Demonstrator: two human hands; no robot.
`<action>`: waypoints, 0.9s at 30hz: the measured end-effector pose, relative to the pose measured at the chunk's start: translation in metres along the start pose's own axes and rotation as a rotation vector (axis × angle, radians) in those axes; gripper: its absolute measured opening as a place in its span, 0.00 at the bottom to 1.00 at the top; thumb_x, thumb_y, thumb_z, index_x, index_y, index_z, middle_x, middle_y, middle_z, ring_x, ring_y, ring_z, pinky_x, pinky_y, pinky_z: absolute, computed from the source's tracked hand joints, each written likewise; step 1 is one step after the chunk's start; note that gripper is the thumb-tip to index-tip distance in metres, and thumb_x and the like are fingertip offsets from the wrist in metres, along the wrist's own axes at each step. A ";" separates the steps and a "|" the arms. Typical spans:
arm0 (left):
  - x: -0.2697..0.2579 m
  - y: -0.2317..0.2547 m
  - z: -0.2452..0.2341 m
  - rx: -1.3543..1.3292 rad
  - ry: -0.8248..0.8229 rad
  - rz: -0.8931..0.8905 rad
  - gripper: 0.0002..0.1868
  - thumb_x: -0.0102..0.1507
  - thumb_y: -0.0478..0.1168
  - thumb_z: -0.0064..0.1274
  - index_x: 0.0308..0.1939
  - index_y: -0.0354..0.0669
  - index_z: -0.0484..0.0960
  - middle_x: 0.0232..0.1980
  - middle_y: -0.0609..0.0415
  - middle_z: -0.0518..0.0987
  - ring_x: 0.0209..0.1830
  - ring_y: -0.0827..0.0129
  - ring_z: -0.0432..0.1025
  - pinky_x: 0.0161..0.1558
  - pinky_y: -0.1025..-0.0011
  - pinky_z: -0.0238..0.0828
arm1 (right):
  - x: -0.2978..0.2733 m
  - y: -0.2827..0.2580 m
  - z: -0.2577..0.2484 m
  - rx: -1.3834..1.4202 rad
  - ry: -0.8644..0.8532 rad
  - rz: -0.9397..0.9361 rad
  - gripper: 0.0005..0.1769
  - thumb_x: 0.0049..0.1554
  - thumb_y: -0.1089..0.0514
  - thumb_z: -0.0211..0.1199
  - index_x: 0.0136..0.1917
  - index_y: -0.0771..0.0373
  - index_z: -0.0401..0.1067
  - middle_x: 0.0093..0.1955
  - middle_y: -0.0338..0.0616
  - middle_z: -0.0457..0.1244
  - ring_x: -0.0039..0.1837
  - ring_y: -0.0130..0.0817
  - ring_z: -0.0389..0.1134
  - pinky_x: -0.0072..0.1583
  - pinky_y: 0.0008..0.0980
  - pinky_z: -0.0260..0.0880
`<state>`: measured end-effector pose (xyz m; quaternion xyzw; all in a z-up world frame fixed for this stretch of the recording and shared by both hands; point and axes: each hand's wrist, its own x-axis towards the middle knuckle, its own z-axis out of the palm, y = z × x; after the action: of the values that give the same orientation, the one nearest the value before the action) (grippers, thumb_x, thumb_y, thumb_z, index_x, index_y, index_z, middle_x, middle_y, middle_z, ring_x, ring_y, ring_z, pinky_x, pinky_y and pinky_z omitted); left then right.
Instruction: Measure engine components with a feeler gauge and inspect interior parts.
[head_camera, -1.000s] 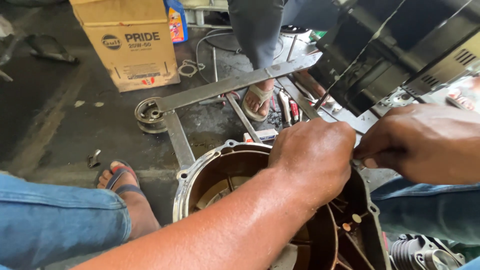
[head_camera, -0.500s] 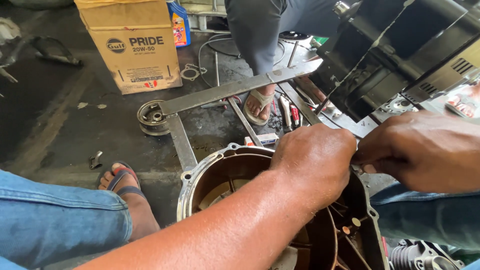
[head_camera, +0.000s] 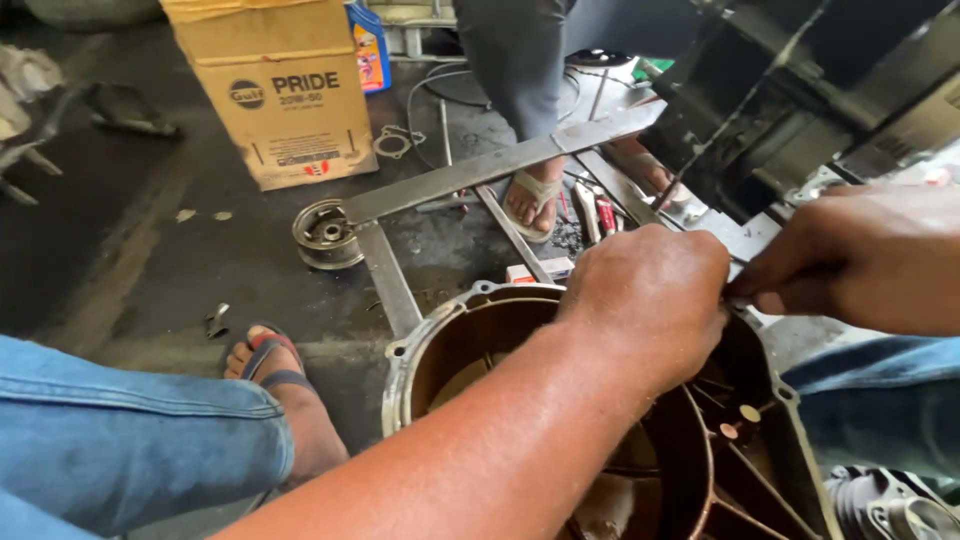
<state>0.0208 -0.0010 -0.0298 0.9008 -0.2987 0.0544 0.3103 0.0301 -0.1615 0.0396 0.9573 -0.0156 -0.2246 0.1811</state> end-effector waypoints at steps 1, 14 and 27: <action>0.000 0.000 0.000 -0.002 -0.005 -0.003 0.12 0.55 0.43 0.59 0.40 0.45 0.87 0.41 0.44 0.85 0.46 0.49 0.80 0.49 0.52 0.75 | 0.005 0.005 0.004 0.001 -0.006 -0.002 0.18 0.57 0.44 0.67 0.60 0.31 0.84 0.50 0.28 0.77 0.56 0.25 0.77 0.59 0.31 0.73; -0.004 0.008 -0.004 -0.025 -0.019 0.079 0.13 0.55 0.47 0.62 0.39 0.46 0.86 0.40 0.46 0.84 0.45 0.49 0.79 0.48 0.53 0.75 | 0.019 0.028 0.021 0.009 0.012 -0.227 0.15 0.55 0.45 0.70 0.56 0.33 0.85 0.49 0.28 0.77 0.56 0.27 0.77 0.59 0.35 0.75; 0.004 0.009 0.001 0.002 -0.039 0.161 0.08 0.57 0.43 0.60 0.35 0.45 0.88 0.37 0.42 0.84 0.42 0.46 0.80 0.46 0.51 0.75 | -0.013 0.016 0.016 0.242 -0.016 -0.119 0.14 0.58 0.45 0.66 0.51 0.50 0.84 0.46 0.41 0.76 0.53 0.37 0.77 0.58 0.37 0.74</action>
<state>0.0187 -0.0093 -0.0251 0.8751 -0.3761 0.0622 0.2981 0.0125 -0.1808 0.0374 0.9696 0.0126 -0.2392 0.0504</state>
